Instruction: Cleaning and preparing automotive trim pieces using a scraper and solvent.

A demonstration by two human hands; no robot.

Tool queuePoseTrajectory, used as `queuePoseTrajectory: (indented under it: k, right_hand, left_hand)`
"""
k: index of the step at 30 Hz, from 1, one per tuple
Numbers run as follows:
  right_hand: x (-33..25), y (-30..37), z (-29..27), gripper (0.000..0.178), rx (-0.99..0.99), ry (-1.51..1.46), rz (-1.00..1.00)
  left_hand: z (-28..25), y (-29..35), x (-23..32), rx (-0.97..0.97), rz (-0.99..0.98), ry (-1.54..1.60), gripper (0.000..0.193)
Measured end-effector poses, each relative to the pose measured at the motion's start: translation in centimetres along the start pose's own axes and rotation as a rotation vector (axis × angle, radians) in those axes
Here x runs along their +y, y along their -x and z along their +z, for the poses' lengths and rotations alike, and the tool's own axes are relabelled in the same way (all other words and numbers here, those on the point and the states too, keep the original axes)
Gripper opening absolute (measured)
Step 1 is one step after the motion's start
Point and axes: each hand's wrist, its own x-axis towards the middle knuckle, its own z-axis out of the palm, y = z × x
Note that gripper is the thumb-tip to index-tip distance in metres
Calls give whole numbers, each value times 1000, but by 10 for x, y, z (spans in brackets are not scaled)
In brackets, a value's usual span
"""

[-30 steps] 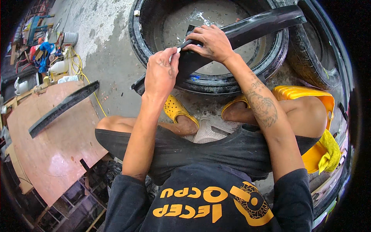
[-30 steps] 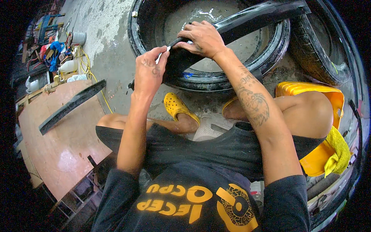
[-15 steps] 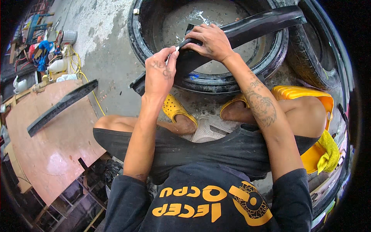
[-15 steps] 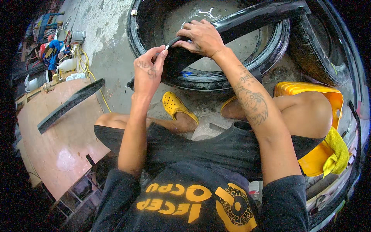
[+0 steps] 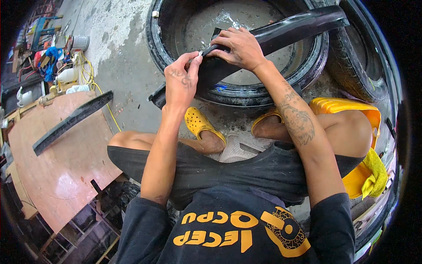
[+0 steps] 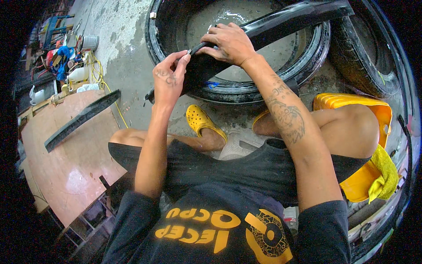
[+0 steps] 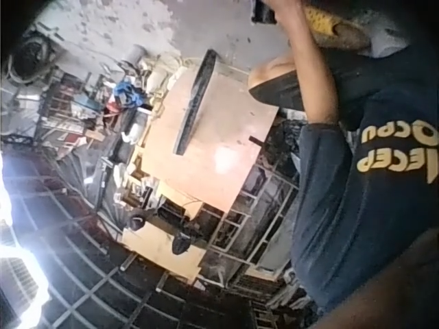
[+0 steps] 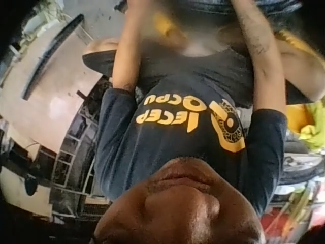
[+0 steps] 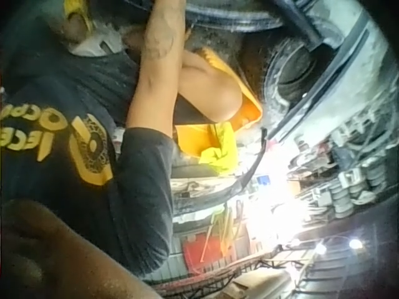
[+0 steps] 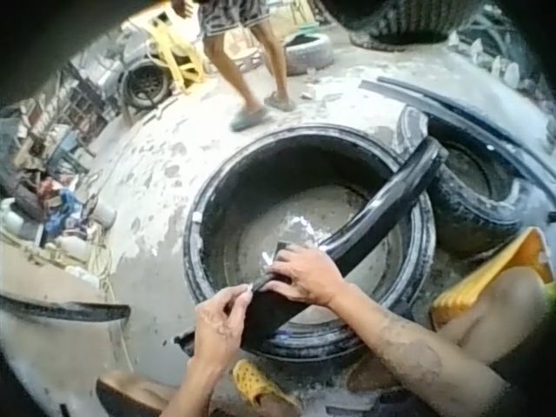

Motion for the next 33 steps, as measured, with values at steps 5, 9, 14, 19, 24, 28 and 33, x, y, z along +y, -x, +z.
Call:
queuePoseTrajectory:
  k: [5, 9, 14, 19, 24, 28, 33]
  right_hand:
    - [1, 1, 3, 32, 53, 4, -24]
    - [1, -1, 2, 32, 34, -3, -28]
    - [0, 0, 3, 34, 21, 4, -19]
    - [2, 1, 5, 34, 30, 4, -21]
    - [3, 1, 6, 35, 36, -1, -26]
    - [2, 1, 3, 34, 52, -1, -34]
    - [-4, -1, -3, 30, -17, -9, -14]
  left_hand:
    - [-9, 3, 2, -20, 41, -10, 23]
    - [-11, 0, 0, -55, 135, -85, 21]
    - [-9, -6, -8, -16, 298, -201, 19]
    - [-11, -9, -4, -35, 385, -309, 16]
    - [-11, -18, -8, -32, 491, -370, 17]
    - [-10, -14, -4, -98, 213, -159, 18]
    - [-23, -3, -5, 18, 45, -10, 21]
